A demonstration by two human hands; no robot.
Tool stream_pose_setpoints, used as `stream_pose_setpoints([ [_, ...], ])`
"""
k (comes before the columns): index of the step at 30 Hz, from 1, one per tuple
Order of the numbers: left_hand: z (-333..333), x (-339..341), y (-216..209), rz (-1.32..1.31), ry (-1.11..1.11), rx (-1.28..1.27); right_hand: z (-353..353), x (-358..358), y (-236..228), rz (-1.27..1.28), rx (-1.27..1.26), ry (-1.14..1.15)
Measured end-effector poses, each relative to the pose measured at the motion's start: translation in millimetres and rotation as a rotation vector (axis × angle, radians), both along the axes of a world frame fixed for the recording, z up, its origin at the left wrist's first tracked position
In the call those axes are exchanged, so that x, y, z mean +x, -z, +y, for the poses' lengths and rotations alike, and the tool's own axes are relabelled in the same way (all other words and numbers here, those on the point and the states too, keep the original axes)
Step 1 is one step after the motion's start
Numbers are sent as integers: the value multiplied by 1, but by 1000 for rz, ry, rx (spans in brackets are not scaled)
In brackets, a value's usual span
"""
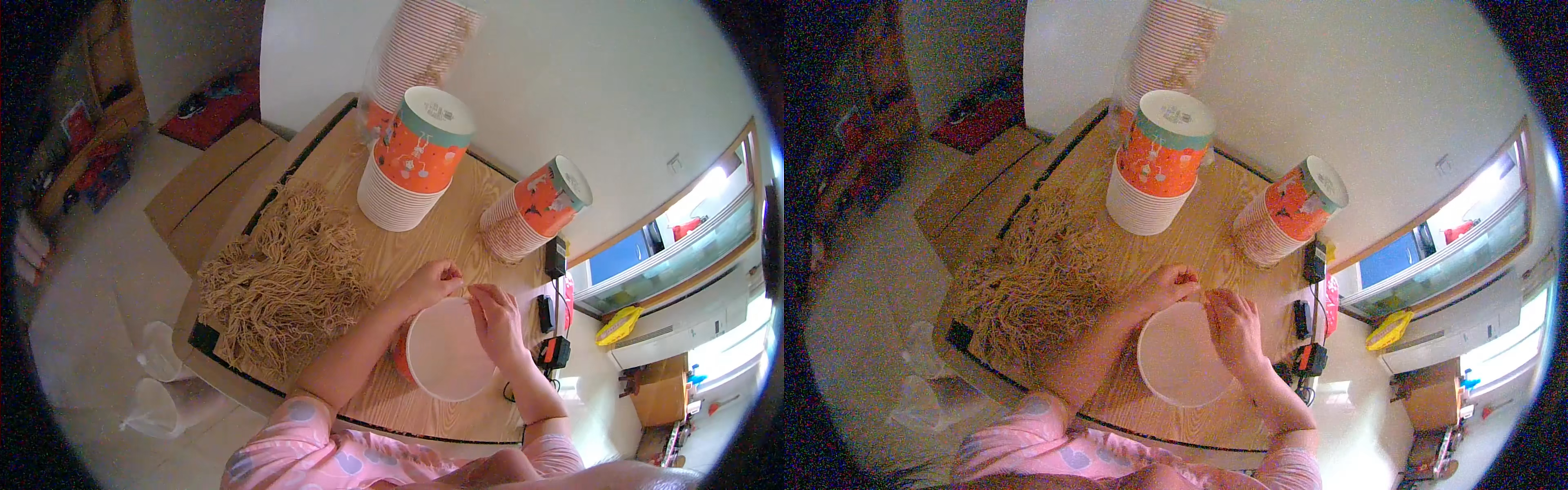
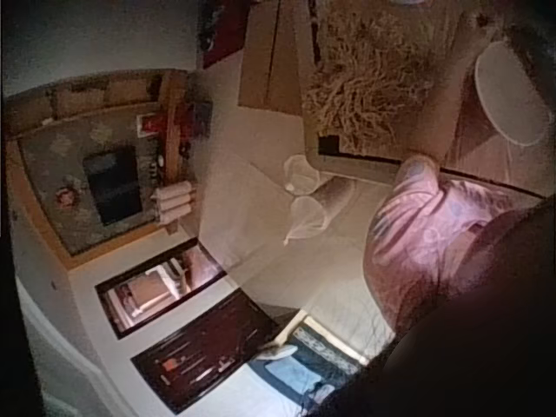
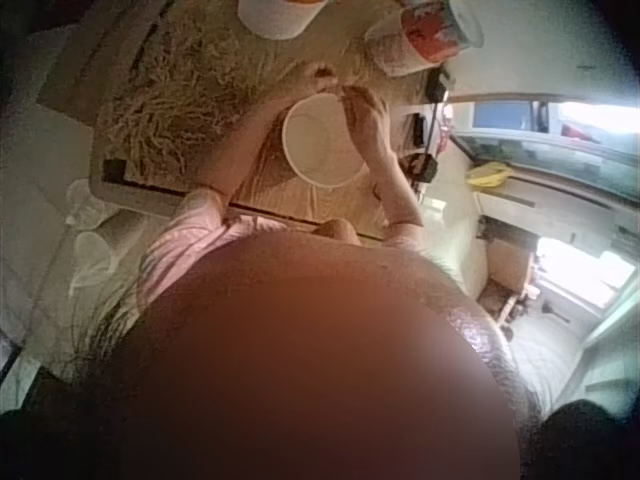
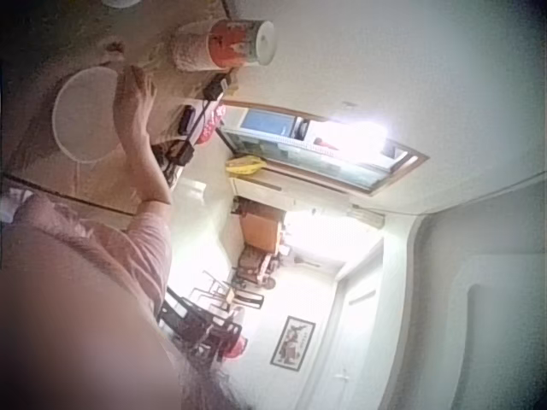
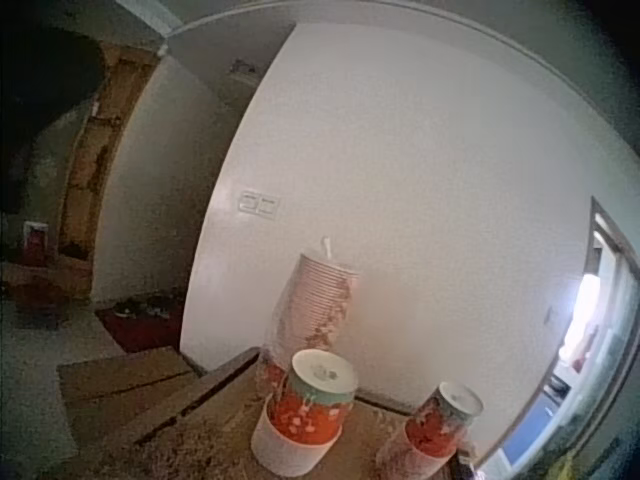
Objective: Assembling and preparing paper containers by hand at a table.
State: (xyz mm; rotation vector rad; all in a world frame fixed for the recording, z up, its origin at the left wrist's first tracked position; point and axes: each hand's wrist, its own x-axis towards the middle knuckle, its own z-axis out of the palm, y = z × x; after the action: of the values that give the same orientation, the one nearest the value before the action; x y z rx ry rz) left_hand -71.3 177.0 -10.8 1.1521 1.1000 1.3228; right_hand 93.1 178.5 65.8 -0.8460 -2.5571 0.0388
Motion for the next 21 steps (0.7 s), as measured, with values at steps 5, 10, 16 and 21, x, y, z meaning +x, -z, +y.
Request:
stream_pose_setpoints([
  [5, -4, -1, -2, -81, 57, -11, 18, -3, 13, 120, -523, 95],
  [10, -4, -5, -5, -143, 124, -59, 42, 5, 21, 230, -854, 22],
  [16, -4, 0, -7, -86, 13, -25, 49, 10, 25, 408, -1133, 72],
  [21, -3, 1, -7, -143, 12, -65, 50, 9, 27, 480, -1227, 78],
])
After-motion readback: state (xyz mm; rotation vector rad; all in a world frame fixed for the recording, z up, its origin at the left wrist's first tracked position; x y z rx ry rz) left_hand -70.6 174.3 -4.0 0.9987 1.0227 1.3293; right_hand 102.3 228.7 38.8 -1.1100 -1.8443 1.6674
